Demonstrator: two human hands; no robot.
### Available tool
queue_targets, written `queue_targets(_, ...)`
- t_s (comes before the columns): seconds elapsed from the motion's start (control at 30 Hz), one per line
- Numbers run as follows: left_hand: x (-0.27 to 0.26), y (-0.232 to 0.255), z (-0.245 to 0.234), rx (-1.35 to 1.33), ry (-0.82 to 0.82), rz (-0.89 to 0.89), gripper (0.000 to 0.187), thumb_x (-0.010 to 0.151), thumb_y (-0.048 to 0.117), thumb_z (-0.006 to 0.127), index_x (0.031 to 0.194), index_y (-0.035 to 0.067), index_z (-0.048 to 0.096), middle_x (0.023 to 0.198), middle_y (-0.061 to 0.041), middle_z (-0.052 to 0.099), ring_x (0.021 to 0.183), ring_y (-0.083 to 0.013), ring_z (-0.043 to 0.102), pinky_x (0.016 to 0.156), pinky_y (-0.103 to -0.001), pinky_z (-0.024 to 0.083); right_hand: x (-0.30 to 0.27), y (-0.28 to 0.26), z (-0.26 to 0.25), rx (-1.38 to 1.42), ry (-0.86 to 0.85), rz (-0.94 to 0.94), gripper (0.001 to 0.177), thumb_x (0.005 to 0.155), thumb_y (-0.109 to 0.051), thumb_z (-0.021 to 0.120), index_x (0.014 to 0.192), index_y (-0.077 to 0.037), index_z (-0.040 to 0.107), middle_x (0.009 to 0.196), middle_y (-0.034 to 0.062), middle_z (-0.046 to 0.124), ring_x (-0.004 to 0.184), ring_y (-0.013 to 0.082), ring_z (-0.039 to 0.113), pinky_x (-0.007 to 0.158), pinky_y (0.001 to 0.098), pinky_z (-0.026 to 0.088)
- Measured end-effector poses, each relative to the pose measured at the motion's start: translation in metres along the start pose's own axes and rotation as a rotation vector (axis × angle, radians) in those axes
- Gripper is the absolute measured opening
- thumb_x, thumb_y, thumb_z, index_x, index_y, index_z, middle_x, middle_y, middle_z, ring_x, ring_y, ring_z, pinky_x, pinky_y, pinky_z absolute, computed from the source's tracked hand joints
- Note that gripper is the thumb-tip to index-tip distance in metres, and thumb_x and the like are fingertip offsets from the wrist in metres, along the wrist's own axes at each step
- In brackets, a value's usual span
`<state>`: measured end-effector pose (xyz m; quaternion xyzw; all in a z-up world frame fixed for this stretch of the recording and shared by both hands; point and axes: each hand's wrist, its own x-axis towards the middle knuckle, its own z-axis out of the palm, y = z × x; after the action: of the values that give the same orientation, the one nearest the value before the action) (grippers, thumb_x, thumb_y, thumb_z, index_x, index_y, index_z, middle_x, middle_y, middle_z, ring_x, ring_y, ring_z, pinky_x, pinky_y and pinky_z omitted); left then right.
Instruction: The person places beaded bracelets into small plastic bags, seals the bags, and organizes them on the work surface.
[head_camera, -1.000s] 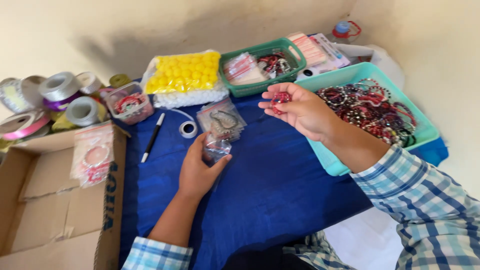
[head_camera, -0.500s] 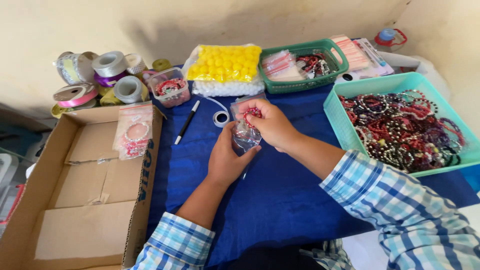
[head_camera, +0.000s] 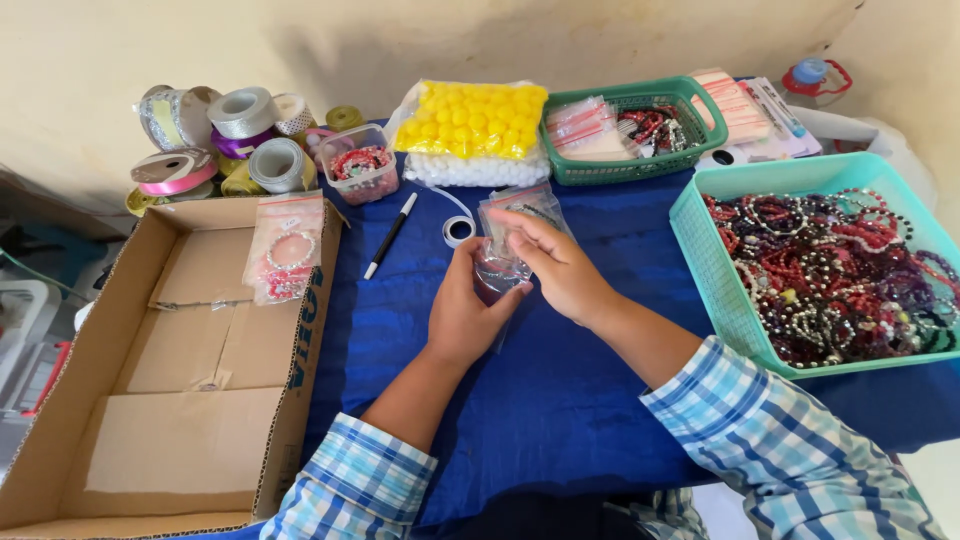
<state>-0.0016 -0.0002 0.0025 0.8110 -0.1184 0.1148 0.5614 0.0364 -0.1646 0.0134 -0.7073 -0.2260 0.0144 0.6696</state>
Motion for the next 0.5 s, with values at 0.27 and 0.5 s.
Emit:
queue_targets(0.27, -0.002, -0.003, 0.003, -0.11, -0.038, -0.08, 0.074, 0.078, 0.023, 0.087, 0.135, 0.003, 0.044, 0.101, -0.011, 0.071, 0.081, -0.015, 0.07, 0.067, -0.03, 0.056, -0.037, 0.028, -0.004, 0.078, 0.11, -0.021, 0.029, 0.095, -0.003, 0.07, 0.119, -0.006, 0.055, 0.111, 0.0052, 0.062, 0.098, 0.0104, 0.063, 0.082, 0.027, 0.054)
queue_targets(0.5, -0.004, -0.011, 0.01, -0.29, -0.11, 0.056, 0.087, 0.077, 0.008, 0.089, 0.143, 0.004, 0.032, 0.105, -0.011, 0.07, 0.092, -0.0142, 0.071, 0.075, -0.028, 0.059, -0.041, 0.052, -0.016, 0.17, 0.196, -0.049, 0.019, 0.098, 0.002, 0.066, 0.115, -0.003, 0.057, 0.108, 0.0088, 0.071, 0.099, 0.0136, 0.07, 0.09, 0.0279, 0.056)
